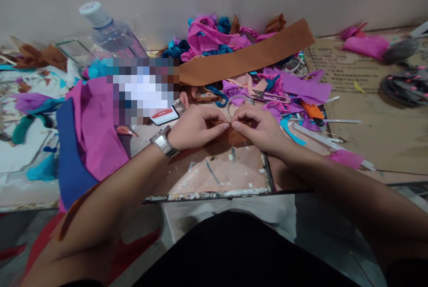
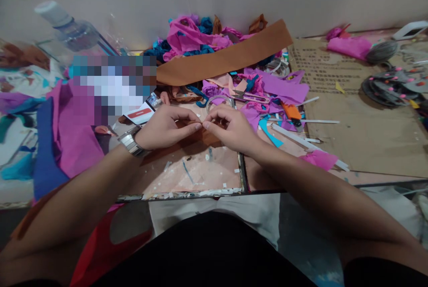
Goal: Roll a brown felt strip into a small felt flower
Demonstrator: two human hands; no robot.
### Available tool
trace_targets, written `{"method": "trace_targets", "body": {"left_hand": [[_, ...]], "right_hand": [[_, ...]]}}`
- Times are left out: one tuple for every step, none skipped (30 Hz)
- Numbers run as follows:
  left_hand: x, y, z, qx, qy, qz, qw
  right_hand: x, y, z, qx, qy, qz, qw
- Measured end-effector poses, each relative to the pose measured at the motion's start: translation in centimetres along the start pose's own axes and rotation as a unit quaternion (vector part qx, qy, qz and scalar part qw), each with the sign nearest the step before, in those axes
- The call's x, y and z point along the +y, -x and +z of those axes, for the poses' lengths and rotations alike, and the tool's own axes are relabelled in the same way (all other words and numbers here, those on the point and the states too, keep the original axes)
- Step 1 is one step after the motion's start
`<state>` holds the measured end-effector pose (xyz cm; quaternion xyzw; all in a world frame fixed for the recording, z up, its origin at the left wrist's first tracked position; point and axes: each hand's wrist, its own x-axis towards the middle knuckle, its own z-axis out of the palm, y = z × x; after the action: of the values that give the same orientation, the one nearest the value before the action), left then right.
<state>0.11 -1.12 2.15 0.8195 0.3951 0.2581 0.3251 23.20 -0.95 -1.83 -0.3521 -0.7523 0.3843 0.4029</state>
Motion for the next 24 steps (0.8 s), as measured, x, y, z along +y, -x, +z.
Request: {"method": "trace_targets", "body": {"left_hand": [[-0.1,0.0,0.0,0.000,-0.004,0.000,1.000],[-0.1,0.0,0.0,-0.001,-0.006,0.000,1.000],[-0.2,0.0,0.1,-0.003,-0.008,-0.001,1.000],[-0.2,0.0,0.1,-0.005,-0.008,-0.001,1.000],[-0.2,0.0,0.1,-0.007,-0.008,-0.001,1.000],[-0.2,0.0,0.1,-0.009,-0.008,-0.001,1.000],[-0.2,0.0,0.1,-0.012,-0.009,-0.001,1.000],[-0.1,0.0,0.2,-0.014,-0.011,-0.002,1.000],[-0.1,0.1,0.2,-0.018,-0.011,-0.003,1.000],[0.0,0.1,0.2,-0.021,-0.011,-0.005,1.000],[0.0,0.1,0.3,-0.023,-0.010,-0.006,1.000],[-0.1,0.1,0.3,-0.023,-0.009,-0.006,1.000],[-0.1,0.1,0.3,-0.020,-0.007,-0.005,1.000],[-0.2,0.1,0.2,-0.015,-0.004,-0.003,1.000],[-0.2,0.0,0.2,-0.008,0.000,-0.002,1.000],[-0.3,0.0,0.1,-0.003,0.004,-0.002,1.000],[-0.4,0.0,0.0,0.001,0.008,-0.004,1.000],[-0.5,-0.1,-0.2,0.003,0.009,-0.007,1.000],[-0.6,-0.1,-0.3,0.001,0.009,-0.010,1.000],[-0.8,-0.1,-0.5,-0.001,0.007,-0.014,1.000],[-0.9,-0.2,-0.6,-0.005,0.006,-0.017,1.000],[-1.0,-0.2,-0.7,-0.010,0.006,-0.020,1.000],[-1.0,-0.2,-0.7,-0.016,0.007,-0.023,1.000],[-1.1,-0.2,-0.7,-0.023,0.011,-0.027,0.999]], "right_hand": [[-0.1,0.0,0.0,-0.001,0.008,-0.003,1.000],[-0.2,0.0,0.1,-0.001,0.013,-0.007,1.000],[-0.2,0.0,0.1,-0.001,0.015,-0.010,1.000],[-0.2,0.0,0.1,-0.001,0.016,-0.011,1.000],[-0.2,0.0,0.1,-0.001,0.016,-0.010,1.000],[-0.1,0.1,0.1,-0.002,0.018,-0.008,1.000],[-0.1,0.1,0.1,-0.003,0.018,-0.006,1.000],[0.0,0.1,0.1,-0.003,0.020,-0.004,1.000],[0.0,0.1,0.1,-0.003,0.021,-0.002,1.000],[0.0,0.1,0.2,-0.002,0.020,-0.001,1.000],[0.1,0.1,0.2,-0.002,0.016,0.002,1.000],[0.1,0.1,0.2,-0.002,0.011,0.005,1.000],[0.1,0.0,0.2,-0.004,0.004,0.009,1.000],[0.1,0.0,0.2,-0.006,-0.004,0.012,1.000],[0.1,-0.1,0.1,-0.008,-0.012,0.017,1.000],[0.1,-0.1,0.1,-0.008,-0.019,0.022,1.000],[0.1,-0.1,0.1,-0.007,-0.024,0.028,0.999],[0.0,-0.1,0.0,-0.004,-0.027,0.035,0.999],[-0.1,-0.1,0.0,0.001,-0.029,0.041,0.999],[-0.2,-0.1,0.0,0.006,-0.028,0.045,0.999],[-0.3,0.0,0.0,0.010,-0.025,0.047,0.999],[-0.4,0.0,0.0,0.011,-0.023,0.051,0.998],[-0.5,0.1,0.0,0.008,-0.023,0.056,0.998],[-0.6,0.2,0.0,0.002,-0.025,0.062,0.998]]}}
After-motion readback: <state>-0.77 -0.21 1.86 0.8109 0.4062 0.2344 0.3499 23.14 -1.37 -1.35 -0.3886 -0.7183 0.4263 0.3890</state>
